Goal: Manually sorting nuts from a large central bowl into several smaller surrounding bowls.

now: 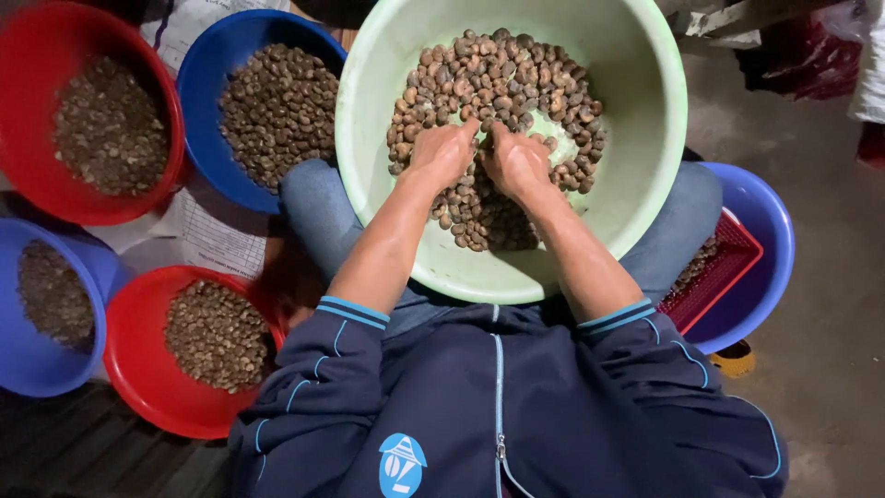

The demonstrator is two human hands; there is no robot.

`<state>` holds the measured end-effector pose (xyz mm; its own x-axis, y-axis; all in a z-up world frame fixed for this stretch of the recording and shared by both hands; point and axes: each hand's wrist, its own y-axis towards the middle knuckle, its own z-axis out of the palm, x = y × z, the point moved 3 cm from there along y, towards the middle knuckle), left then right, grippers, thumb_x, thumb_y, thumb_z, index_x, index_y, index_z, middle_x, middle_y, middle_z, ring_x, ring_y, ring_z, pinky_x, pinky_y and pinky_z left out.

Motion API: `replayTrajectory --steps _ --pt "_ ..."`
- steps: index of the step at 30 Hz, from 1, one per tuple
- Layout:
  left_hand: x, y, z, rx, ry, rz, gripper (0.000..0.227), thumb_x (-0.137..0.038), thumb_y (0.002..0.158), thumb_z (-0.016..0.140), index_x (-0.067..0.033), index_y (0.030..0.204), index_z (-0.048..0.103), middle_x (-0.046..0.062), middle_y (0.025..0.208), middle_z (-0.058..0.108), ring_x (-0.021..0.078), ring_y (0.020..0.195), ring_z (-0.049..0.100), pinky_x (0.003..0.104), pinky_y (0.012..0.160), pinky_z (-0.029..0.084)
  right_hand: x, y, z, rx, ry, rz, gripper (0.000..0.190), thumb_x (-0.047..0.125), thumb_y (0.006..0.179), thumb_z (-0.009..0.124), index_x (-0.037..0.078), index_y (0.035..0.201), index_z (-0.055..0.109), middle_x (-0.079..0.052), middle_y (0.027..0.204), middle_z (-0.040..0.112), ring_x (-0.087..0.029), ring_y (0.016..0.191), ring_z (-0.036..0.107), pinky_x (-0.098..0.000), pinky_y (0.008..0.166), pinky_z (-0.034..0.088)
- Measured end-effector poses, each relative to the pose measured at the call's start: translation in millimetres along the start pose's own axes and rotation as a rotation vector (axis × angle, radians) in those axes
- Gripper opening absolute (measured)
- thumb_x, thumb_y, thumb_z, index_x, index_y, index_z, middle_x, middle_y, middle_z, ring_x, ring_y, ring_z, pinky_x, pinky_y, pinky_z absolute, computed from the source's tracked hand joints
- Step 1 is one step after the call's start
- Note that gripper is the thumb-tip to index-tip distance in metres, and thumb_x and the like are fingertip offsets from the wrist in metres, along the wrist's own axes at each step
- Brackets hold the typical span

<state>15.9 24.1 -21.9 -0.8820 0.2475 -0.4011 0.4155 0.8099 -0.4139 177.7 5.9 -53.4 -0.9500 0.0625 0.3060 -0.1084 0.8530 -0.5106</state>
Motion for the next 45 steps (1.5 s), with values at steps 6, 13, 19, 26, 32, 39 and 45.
replayTrajectory --steps 6,13,19,26,32,39,45 --pt "1.0 2.9 3.0 -0.015 0.011 0.037 0.034 -0.019 0.099 0.053 -0.0099 0.132 0.051 0.018 0.091 0.072 0.0396 0.086 0.073 0.055 0.074 0.058 -4.3 -1.1 15.1 0.032 0.012 0.017 0.045 0.041 0.093 0.065 0.020 0.132 0.056 -0.021 0.105 0.073 -0.051 0.107 0.065 -0.0618 0.085 0.055" --pt "-26.2 -29.6 -75.9 -0.158 -1.041 0.088 0.019 -0.015 0.095 0.067 -0.0014 0.107 0.061 0.010 0.072 0.062 0.0181 0.054 0.056 0.030 0.042 0.040 14.4 -30.4 -21.5 0.027 0.067 0.010 0.019 0.029 0.101 0.053 0.019 0.092 0.040 -0.008 0.074 0.050 -0.032 0.070 0.044 -0.0459 0.056 0.040" --pt "-28.6 -57.4 -123.4 -0.106 -1.857 0.245 0.014 -0.018 0.094 0.065 -0.0103 0.106 0.066 0.003 0.078 0.066 0.0068 0.050 0.048 0.021 0.040 0.034 30.3 -44.7 -56.0 -0.059 0.239 -0.046 0.026 0.025 0.102 0.059 0.015 0.081 0.048 0.002 0.063 0.049 -0.015 0.050 0.045 -0.0315 0.050 0.044" --pt "-24.3 -49.3 -112.4 -0.225 -1.783 -0.005 0.021 -0.029 0.094 0.073 -0.0084 0.091 0.069 0.002 0.068 0.067 0.0056 0.044 0.050 0.018 0.033 0.030 32.7 -55.6 -103.0 0.027 1.641 -0.009 0.003 0.005 0.093 0.062 0.007 0.094 0.060 -0.006 0.082 0.070 -0.008 0.054 0.056 -0.0197 0.042 0.045" --pt "-19.2 -46.5 -104.6 -0.265 -1.642 -0.213 0.019 -0.026 0.093 0.073 -0.0068 0.094 0.071 -0.001 0.065 0.061 0.0041 0.042 0.046 0.019 0.033 0.026 38.5 -50.0 -102.5 -0.103 1.387 0.084 0.015 0.020 0.101 0.065 0.012 0.113 0.069 0.003 0.082 0.062 -0.005 0.066 0.057 -0.0187 0.055 0.047" --pt "-17.7 -46.7 -103.9 -0.288 -1.567 -0.260 0.018 -0.025 0.094 0.072 -0.0074 0.091 0.071 -0.003 0.062 0.059 0.0036 0.041 0.043 0.019 0.032 0.030 50.0 -28.3 -60.8 -0.252 0.300 -0.223 0.055 0.017 0.103 0.063 0.004 0.151 0.040 -0.018 0.100 0.076 -0.030 0.074 0.072 -0.0442 0.065 0.064" --pt "-18.1 -48.4 -107.0 -0.295 -1.549 -0.306 0.021 -0.027 0.093 0.072 -0.0066 0.092 0.072 -0.002 0.061 0.058 0.0042 0.042 0.042 0.020 0.034 0.029 53.7 -33.7 -54.7 -0.180 0.339 -0.155 0.042 0.035 0.114 0.035 0.012 0.085 0.055 0.005 0.047 0.038 -0.015 0.037 0.031 -0.0339 0.037 0.031"
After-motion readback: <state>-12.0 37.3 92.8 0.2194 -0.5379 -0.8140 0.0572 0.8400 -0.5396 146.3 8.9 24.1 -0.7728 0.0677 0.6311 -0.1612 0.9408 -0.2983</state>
